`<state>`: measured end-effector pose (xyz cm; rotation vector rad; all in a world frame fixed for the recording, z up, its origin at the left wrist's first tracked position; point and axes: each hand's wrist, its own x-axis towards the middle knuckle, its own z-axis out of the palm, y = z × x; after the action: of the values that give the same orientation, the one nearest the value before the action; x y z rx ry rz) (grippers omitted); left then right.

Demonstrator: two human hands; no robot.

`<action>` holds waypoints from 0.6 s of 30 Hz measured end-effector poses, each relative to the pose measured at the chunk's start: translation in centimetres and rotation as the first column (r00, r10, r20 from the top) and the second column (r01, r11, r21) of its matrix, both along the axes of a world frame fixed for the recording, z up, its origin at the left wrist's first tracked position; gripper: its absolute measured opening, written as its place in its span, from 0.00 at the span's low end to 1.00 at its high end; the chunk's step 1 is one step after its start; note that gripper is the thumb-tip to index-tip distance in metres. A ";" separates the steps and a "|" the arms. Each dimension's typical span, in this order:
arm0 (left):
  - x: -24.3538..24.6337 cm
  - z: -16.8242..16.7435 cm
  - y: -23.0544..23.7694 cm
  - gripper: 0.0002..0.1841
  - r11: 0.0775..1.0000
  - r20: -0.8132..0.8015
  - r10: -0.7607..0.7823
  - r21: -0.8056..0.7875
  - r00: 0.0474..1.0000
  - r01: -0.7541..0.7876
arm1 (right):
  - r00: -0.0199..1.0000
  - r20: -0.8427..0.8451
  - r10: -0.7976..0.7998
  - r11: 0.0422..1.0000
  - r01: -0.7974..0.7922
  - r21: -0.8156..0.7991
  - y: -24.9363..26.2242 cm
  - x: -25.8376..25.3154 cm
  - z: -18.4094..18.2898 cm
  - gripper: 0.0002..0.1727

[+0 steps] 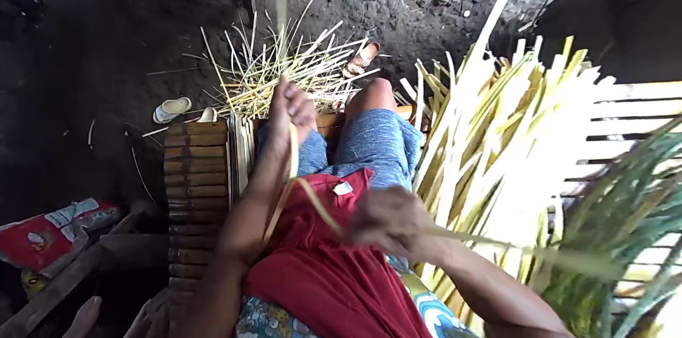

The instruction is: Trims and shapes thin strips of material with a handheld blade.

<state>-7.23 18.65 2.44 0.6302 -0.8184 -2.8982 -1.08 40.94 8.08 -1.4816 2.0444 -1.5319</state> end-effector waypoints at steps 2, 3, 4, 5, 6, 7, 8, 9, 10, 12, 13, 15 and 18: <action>-0.1 -1.7 -2.8 0.30 0.978 0.055 0.207 0.027 0.977 -0.209 | 0.970 0.127 0.209 0.978 -0.203 -0.056 1.4 1.6 1.5 0.27; 0.0 -1.8 -3.2 0.30 0.971 0.061 0.229 0.047 0.971 -0.232 | 0.961 0.157 0.226 0.974 -0.219 -0.057 1.7 1.5 1.7 0.27; 0.4 -1.6 -2.8 0.31 0.984 0.049 0.165 0.064 0.985 -0.168 | 0.971 0.168 0.170 0.985 -0.169 -0.016 2.0 0.9 1.6 0.26; 0.9 -1.2 -1.7 0.33 0.997 0.013 0.027 0.074 1.000 -0.028 | 0.982 0.179 0.052 0.997 -0.060 0.040 2.3 -0.1 1.2 0.25; 1.8 -0.6 -0.1 0.33 0.986 -0.035 -0.159 0.044 0.987 0.160 | 0.973 0.202 -0.113 0.992 0.099 0.081 2.7 -1.4 0.6 0.22; 3.0 0.3 1.5 0.31 0.938 -0.089 -0.345 -0.004 0.934 0.346 | 0.930 0.227 -0.290 0.956 0.272 0.106 3.1 -2.8 0.1 0.18; 4.3 1.4 2.9 0.28 0.880 -0.111 -0.475 -0.051 0.873 0.473 | 0.862 0.254 -0.440 0.898 0.425 0.113 3.2 -4.0 0.0 0.14; 5.4 2.5 3.8 0.27 0.845 -0.099 -0.535 -0.071 0.839 0.531 | 0.797 0.290 -0.530 0.846 0.519 0.119 3.2 -4.9 0.3 0.10; 6.0 3.2 4.5 0.27 0.859 -0.071 -0.511 -0.072 0.856 0.507 | 0.772 0.304 -0.558 0.826 0.551 0.116 2.9 -5.4 0.5 0.08; 6.4 3.8 5.8 0.30 0.961 0.005 -0.268 -0.068 0.963 0.268 | 0.823 0.302 -0.481 0.876 0.466 0.124 1.9 -4.6 0.2 0.08; 6.0 3.8 6.5 0.31 0.989 0.032 -0.133 -0.060 0.991 0.135 | 0.862 0.306 -0.404 0.915 0.379 0.140 1.1 -3.8 -0.2 0.09; 5.3 3.3 7.1 0.34 1.000 0.069 -0.007 0.003 0.998 0.007 | 0.896 0.354 -0.267 0.962 0.227 0.150 -0.1 -2.6 -1.1 0.14; 5.3 1.2 3.7 0.35 0.992 0.155 0.128 -0.027 0.980 -0.125 | 0.766 0.626 -0.147 0.989 0.122 0.082 2.7 -1.5 0.4 0.13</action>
<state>-1.94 22.40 3.67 0.8831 -0.7868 -2.7523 -2.61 43.63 8.49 -0.6551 1.7633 -1.7238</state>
